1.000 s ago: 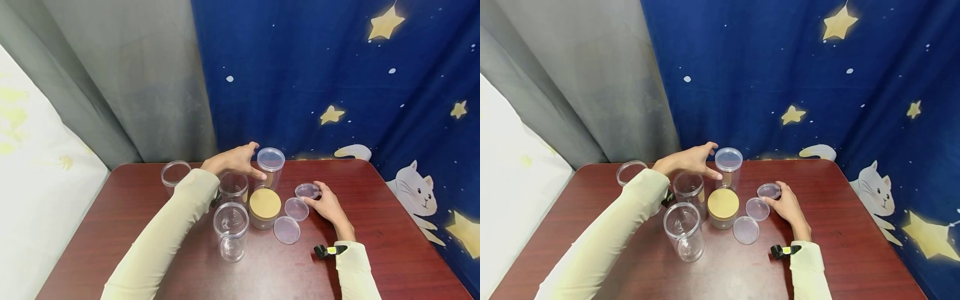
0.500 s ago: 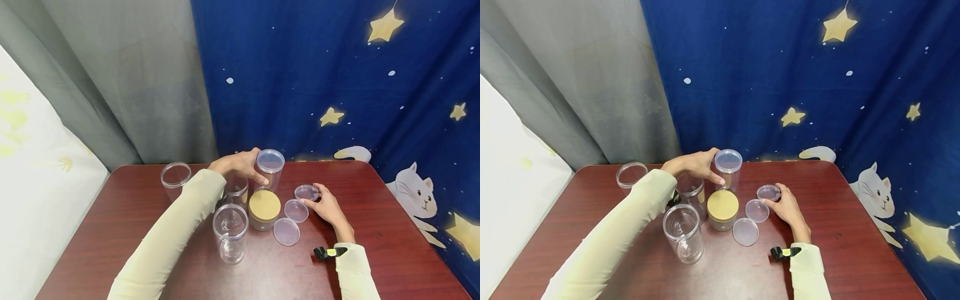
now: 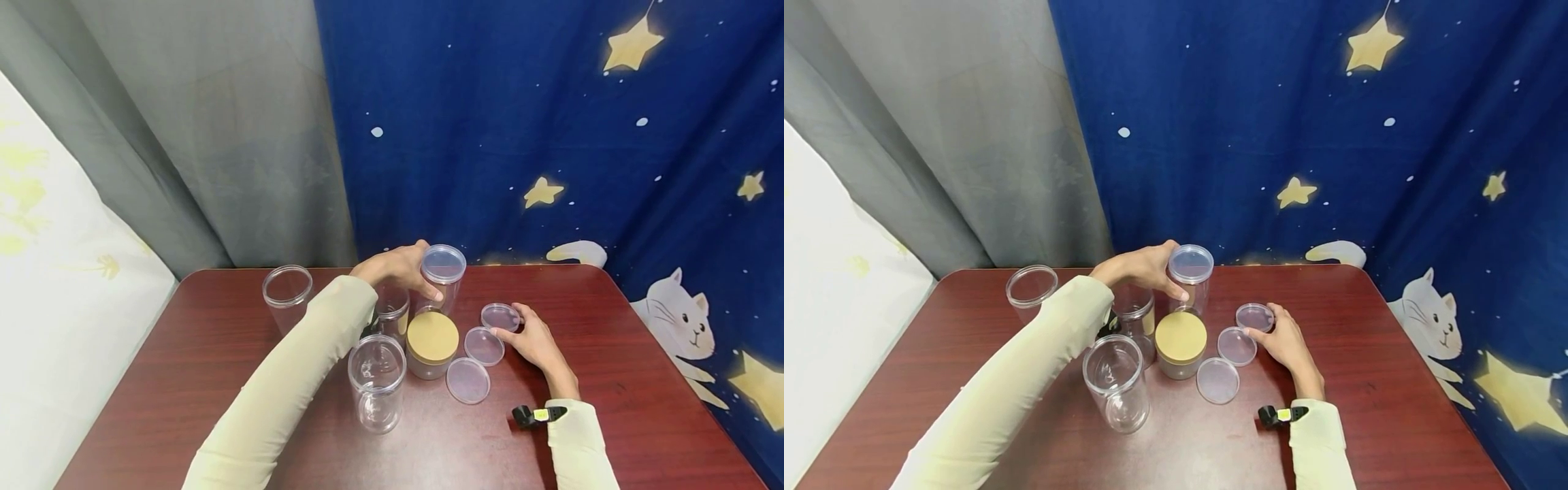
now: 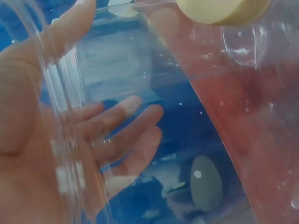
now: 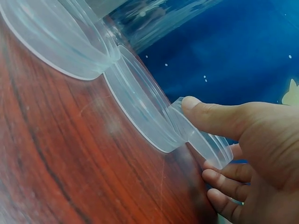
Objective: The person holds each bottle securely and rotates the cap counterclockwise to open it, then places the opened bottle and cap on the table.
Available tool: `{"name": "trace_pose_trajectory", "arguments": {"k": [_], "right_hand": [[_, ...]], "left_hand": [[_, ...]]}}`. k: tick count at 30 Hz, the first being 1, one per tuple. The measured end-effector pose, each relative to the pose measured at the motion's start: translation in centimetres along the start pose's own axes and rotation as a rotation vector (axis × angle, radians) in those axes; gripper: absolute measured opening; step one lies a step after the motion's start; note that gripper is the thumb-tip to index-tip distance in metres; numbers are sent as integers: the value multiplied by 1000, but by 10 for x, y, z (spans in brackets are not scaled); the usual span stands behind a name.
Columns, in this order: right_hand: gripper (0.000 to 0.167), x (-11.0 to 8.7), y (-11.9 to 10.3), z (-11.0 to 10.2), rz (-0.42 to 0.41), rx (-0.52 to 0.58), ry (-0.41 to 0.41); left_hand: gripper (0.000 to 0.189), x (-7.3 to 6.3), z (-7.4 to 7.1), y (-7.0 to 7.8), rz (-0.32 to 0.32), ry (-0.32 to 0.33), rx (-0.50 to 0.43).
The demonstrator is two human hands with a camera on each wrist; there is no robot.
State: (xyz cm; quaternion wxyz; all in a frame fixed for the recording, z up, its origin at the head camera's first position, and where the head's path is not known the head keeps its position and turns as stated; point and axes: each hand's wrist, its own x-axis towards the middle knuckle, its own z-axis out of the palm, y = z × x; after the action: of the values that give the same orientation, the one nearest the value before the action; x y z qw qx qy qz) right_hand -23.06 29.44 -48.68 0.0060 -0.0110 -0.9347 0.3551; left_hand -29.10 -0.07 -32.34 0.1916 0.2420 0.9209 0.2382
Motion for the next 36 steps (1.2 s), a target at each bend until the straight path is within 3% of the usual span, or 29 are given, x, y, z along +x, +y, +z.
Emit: {"name": "trace_pose_trajectory", "arguments": {"k": [5,14,20,36], "right_hand": [[84,1,2,2,-4,-7,3],[81,1,0,3,-25,-22,24],[81,1,0,3,-23,-31,37],[82,1,2,5,-27,-37,22]], "left_hand": [[93,3,3,1,-10,40,-39],[77,4,2,0,31,59,-6],[74,2,0,-1,30,79,-59],[76,-8,-16,6,146,234,-172]]}}
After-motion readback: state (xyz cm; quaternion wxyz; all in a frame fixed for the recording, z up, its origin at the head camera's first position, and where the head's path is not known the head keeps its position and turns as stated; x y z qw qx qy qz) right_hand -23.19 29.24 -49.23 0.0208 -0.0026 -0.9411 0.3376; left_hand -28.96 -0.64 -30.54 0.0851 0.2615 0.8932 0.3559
